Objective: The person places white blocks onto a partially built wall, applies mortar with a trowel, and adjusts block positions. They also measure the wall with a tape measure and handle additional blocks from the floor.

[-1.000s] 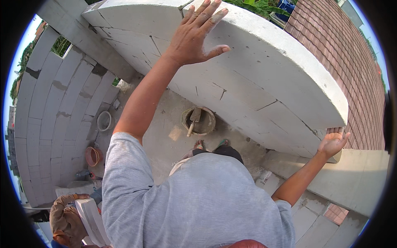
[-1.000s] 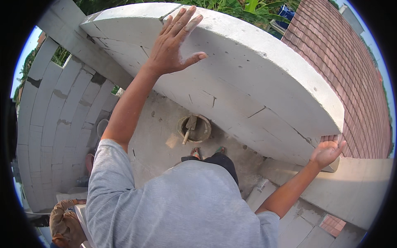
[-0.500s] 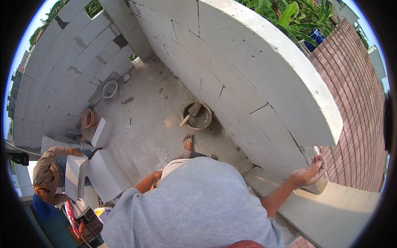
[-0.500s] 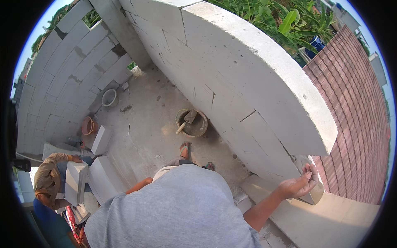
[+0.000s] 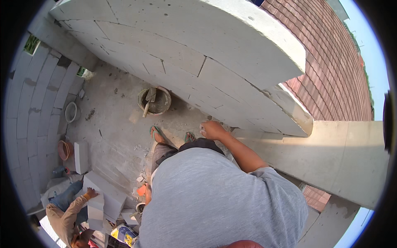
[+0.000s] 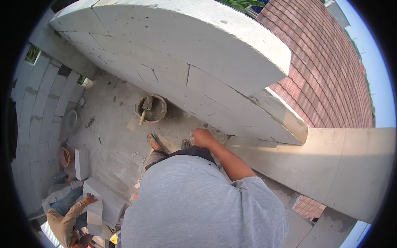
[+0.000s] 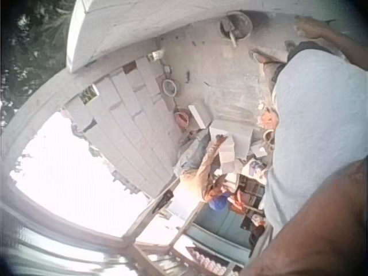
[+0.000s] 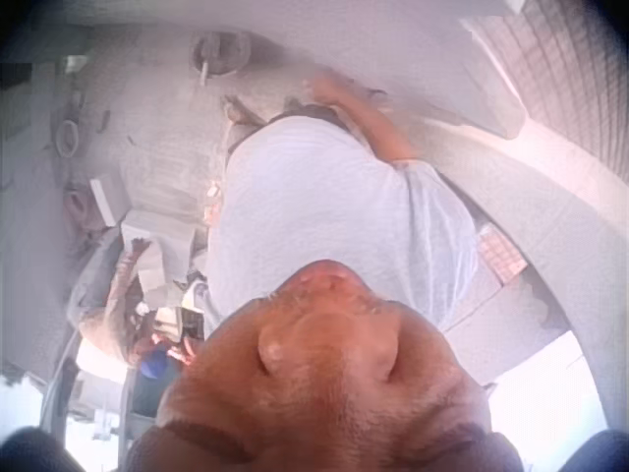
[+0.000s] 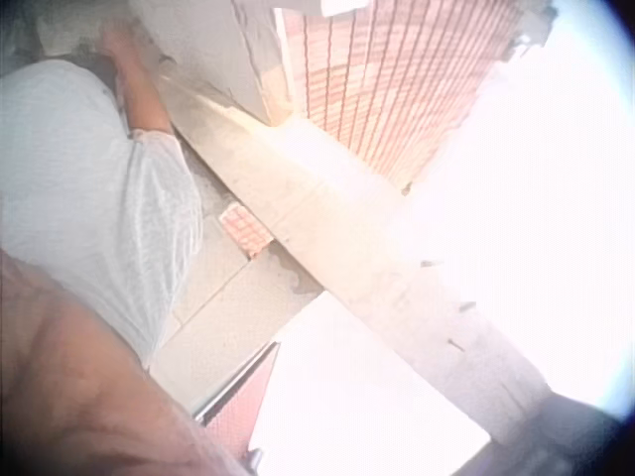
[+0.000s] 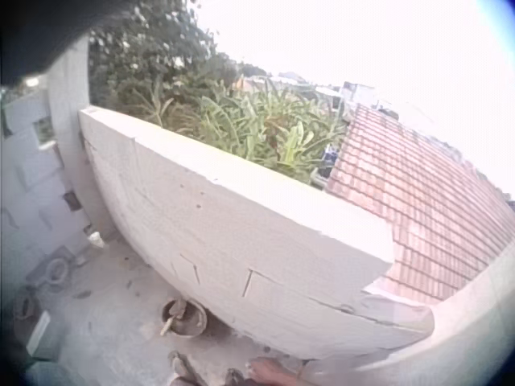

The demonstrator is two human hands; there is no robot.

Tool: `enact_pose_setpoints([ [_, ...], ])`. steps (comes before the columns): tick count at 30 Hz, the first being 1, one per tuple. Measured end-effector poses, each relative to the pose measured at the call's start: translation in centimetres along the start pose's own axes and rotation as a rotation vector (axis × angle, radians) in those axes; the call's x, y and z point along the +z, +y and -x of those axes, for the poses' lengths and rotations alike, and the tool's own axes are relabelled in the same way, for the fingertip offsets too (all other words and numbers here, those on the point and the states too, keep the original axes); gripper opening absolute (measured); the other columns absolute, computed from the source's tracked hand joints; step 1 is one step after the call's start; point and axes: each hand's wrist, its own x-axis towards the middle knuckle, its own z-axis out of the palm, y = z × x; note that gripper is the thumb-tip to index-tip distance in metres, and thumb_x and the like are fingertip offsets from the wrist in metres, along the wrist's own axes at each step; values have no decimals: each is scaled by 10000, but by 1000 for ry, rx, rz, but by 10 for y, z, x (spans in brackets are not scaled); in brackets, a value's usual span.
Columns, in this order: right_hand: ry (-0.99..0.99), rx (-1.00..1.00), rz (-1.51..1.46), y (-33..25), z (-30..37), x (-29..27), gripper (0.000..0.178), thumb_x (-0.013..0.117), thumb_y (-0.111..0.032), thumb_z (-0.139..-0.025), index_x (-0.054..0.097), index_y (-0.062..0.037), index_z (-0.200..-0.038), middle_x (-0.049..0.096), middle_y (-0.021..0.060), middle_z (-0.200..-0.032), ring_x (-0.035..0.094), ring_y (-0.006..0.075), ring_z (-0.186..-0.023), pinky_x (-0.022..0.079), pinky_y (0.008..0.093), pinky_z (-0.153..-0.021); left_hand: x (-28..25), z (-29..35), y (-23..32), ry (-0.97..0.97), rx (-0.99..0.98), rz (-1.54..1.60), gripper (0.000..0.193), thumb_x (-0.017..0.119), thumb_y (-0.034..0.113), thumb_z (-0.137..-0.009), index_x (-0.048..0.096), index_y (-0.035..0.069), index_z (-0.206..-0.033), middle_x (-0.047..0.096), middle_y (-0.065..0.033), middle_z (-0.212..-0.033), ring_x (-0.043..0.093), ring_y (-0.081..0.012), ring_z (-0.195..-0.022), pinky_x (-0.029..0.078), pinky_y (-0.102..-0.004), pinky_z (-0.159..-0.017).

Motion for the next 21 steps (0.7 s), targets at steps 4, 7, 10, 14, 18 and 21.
enact_pose_setpoints([
  [4,-144,55,53,2,-13,19,265,697,-215,-811,737,-35,-1002,731,227,-977,708,410,-957,562,518,-825,-24,-23,6,-36,-27,-61,860,428,701,-991,615,-63,-1341,612,-303,-1358,573,-444,-1302,480,-502,-1052],
  [7,-63,29,46,-7,-24,26,254,700,-218,-819,738,-33,-989,736,217,-962,712,414,-947,562,525,-818,-45,-30,25,-40,-10,-149,852,427,698,-992,619,-56,-1338,619,-294,-1352,580,-437,-1296,484,-501,-1047],
  [10,27,57,-7,-25,-22,28,279,710,-254,-848,719,-34,-1019,734,199,-991,705,416,-972,552,536,-836,-54,-48,48,-69,48,-212,843,426,696,-993,624,-48,-1336,626,-286,-1346,587,-429,-1289,488,-500,-1041],
  [14,33,67,-63,-33,-33,36,293,712,-270,-858,721,-48,-1048,733,205,-1007,700,410,-997,544,525,-852,-64,-54,64,-84,119,-255,832,425,693,-995,630,-39,-1334,636,-275,-1337,596,-419,-1281,493,-499,-1034],
  [18,-3,142,-132,-26,-21,44,314,705,-280,-855,718,-54,-1073,735,204,-1041,694,398,-1015,539,503,-856,-70,-23,23,-73,127,-394,821,424,690,-997,636,-29,-1331,646,-264,-1328,605,-410,-1273,498,-498,-1027],
  [21,99,182,-211,-2,-3,63,324,688,-298,-879,714,-44,-1079,739,211,-1017,704,400,-987,550,486,-853,-56,15,-6,-70,20,-593,812,423,687,-998,640,-22,-1329,654,-255,-1322,612,-402,-1267,502,-497,-1021],
])
